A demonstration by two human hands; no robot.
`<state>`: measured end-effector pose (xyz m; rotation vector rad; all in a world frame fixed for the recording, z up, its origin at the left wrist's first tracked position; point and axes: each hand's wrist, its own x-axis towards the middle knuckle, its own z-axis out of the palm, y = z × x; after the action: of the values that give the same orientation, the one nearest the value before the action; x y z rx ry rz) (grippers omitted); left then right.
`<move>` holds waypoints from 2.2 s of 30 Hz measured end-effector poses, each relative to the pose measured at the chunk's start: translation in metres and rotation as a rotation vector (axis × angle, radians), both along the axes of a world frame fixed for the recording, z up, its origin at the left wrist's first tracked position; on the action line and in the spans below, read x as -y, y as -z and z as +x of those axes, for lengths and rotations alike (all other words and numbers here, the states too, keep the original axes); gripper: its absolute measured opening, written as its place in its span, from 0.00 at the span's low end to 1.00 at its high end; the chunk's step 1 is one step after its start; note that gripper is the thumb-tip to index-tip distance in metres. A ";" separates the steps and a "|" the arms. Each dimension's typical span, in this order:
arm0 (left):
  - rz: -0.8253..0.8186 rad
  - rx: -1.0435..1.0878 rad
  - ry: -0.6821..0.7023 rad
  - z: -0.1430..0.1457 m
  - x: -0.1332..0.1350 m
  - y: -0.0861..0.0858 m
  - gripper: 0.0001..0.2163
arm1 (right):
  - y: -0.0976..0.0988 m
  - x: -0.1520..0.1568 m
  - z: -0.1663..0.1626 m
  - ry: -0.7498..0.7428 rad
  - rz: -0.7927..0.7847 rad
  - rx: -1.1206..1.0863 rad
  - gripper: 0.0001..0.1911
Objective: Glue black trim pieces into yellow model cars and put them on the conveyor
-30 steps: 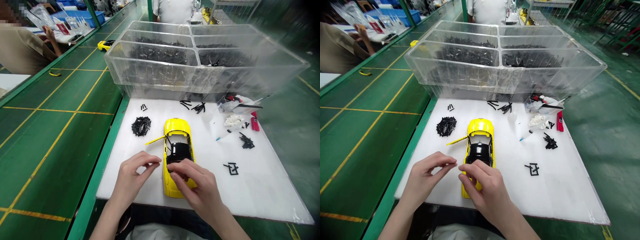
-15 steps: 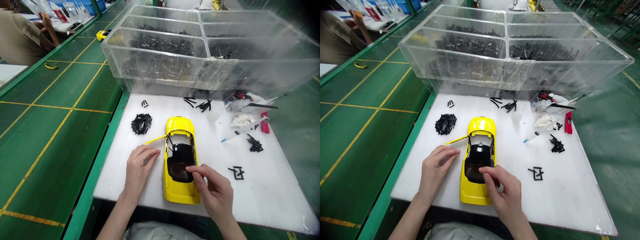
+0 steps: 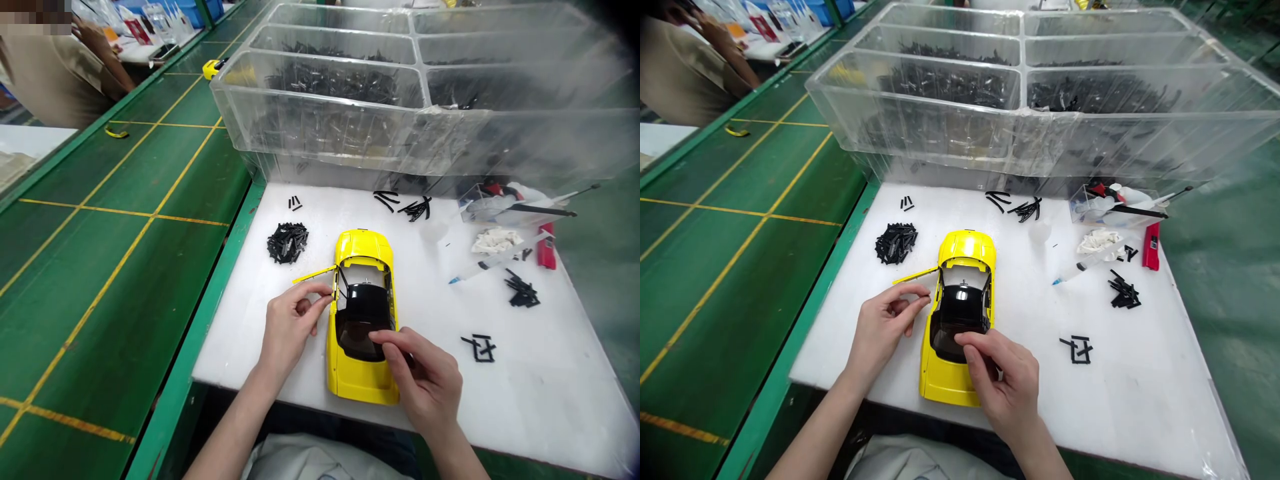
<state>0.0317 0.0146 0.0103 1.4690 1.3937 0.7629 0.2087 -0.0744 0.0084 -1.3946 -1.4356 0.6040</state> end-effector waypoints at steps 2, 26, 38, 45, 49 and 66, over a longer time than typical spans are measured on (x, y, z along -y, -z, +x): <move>-0.048 0.044 -0.010 0.006 -0.002 0.000 0.07 | 0.000 -0.001 0.000 -0.001 0.002 0.003 0.08; 0.213 -0.270 0.123 0.014 -0.006 0.009 0.05 | 0.000 0.000 0.002 -0.022 0.022 0.051 0.08; 0.208 -0.287 0.163 0.012 -0.010 0.012 0.05 | -0.001 0.003 -0.005 0.050 -0.040 0.021 0.08; 0.227 -0.272 0.194 0.011 -0.011 0.012 0.03 | 0.001 0.002 -0.005 0.050 -0.015 0.015 0.08; 0.245 -0.259 0.222 0.009 -0.012 0.012 0.04 | 0.002 0.002 -0.004 0.029 -0.004 0.040 0.08; 0.278 -0.347 0.215 0.009 -0.008 0.019 0.09 | -0.073 -0.143 -0.009 -0.557 -0.414 0.742 0.14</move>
<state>0.0404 0.0225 -0.0085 2.0086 1.3886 0.6001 0.1999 0.0686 0.0819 -1.6293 -2.4466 0.8093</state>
